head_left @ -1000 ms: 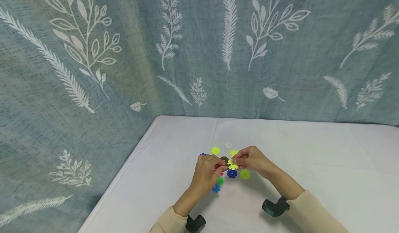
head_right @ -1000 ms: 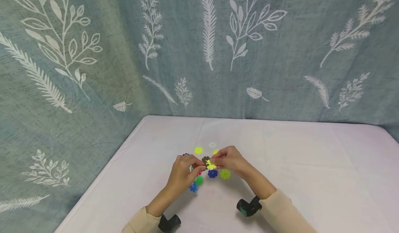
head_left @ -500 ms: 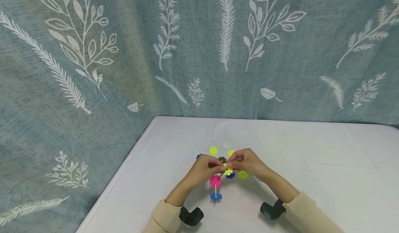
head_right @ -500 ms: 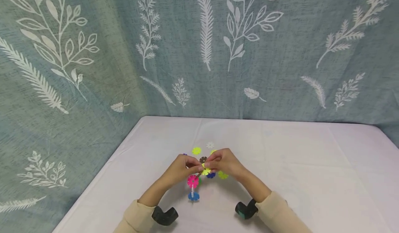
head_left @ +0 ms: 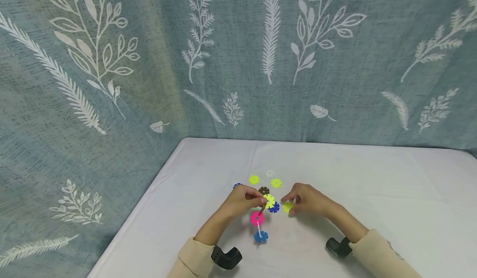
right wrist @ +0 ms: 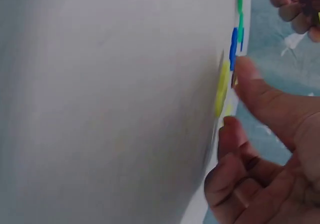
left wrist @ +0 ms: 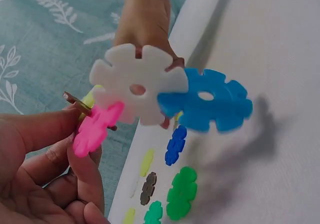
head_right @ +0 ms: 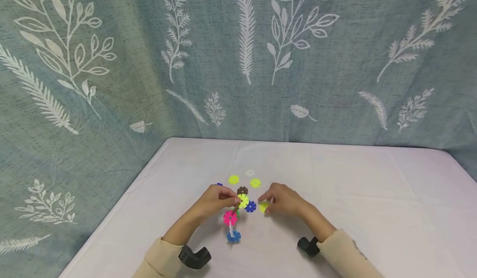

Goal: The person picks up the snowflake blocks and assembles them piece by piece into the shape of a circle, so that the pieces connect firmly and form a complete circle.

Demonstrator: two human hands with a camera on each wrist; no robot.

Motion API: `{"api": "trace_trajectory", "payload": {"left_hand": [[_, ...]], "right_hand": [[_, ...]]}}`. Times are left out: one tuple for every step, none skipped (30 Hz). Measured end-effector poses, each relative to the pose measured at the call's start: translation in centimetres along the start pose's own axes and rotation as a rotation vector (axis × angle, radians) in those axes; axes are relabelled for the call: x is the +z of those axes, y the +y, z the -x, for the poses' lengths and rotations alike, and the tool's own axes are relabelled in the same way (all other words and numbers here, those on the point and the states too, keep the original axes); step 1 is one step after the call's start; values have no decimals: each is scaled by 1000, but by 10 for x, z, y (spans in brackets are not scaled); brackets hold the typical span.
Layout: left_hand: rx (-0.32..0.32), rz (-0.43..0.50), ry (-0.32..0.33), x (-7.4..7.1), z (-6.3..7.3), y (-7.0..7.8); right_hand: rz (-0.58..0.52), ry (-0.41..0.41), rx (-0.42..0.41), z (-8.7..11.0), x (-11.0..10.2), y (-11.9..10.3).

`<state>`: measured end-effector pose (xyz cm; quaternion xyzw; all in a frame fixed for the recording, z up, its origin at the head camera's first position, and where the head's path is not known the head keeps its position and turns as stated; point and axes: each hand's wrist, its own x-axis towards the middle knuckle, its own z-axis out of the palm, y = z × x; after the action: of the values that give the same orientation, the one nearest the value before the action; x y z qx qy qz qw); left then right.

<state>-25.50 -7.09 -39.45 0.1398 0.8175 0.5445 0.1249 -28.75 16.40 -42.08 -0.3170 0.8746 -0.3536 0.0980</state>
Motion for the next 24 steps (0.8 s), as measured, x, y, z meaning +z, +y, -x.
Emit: {"api": "trace_trajectory", "payload": {"left_hand": [[-4, 6, 2, 0, 0, 0], [-7, 8, 7, 0, 0, 0], [-11, 9, 11, 0, 0, -1], [-16, 12, 15, 0, 1, -2], [-21, 19, 19, 0, 0, -3], [-27, 23, 23, 0, 0, -4], [-32, 31, 27, 0, 0, -5], [-38, 38, 31, 0, -1, -6], [-45, 48, 34, 1, -1, -7], [-49, 58, 36, 1, -2, -8], [-56, 67, 38, 2, -2, -8], [-60, 73, 41, 2, -3, -7], [-65, 78, 44, 2, -2, -7], [-70, 78, 47, 3, -2, -7], [-75, 78, 50, 3, -2, -6], [-79, 76, 53, 3, -2, -6], [-81, 73, 57, 3, -2, -5], [-82, 72, 59, 4, -2, -5], [-80, 71, 63, 4, -2, -5], [-79, 74, 65, 4, -2, -4], [-74, 76, 68, 5, -2, -4], [-67, 80, 69, 5, -2, -4], [-64, 83, 71, 6, -2, -3], [-62, 86, 72, 6, -2, -3]], "right_hand": [[14, 3, 0, 0, 1, 0], [22, 6, 5, -1, 2, -1], [34, 9, 13, -1, 3, -2], [43, 13, 23, -2, 4, -3], [51, 16, 31, -2, 4, -4], [56, 18, 39, -2, 4, -5], [58, 17, 46, -3, 5, -5], [55, 17, 53, -3, 5, -6], [57, 18, 55, -3, 5, -6], [51, 25, 52, -4, 5, -6], [37, 35, 40, -4, 5, -6], [22, 52, 26, -4, 4, -6], [3, 72, 7, -4, 5, -7], [-14, 94, -16, -4, 4, -7], [-31, 119, -37, -4, 4, -8], [-49, 142, -54, -4, 5, -9], [-63, 165, -66, -4, 5, -11], [-71, 187, -70, -5, 6, -12], [-81, 204, -71, -5, 7, -13], [-88, 219, -74, -5, 8, -15], [-98, 233, -76, -5, 9, -16], [-105, 245, -79, -5, 9, -18], [-113, 256, -84, -5, 10, -20], [-115, 266, -94, -5, 11, -22]]}}
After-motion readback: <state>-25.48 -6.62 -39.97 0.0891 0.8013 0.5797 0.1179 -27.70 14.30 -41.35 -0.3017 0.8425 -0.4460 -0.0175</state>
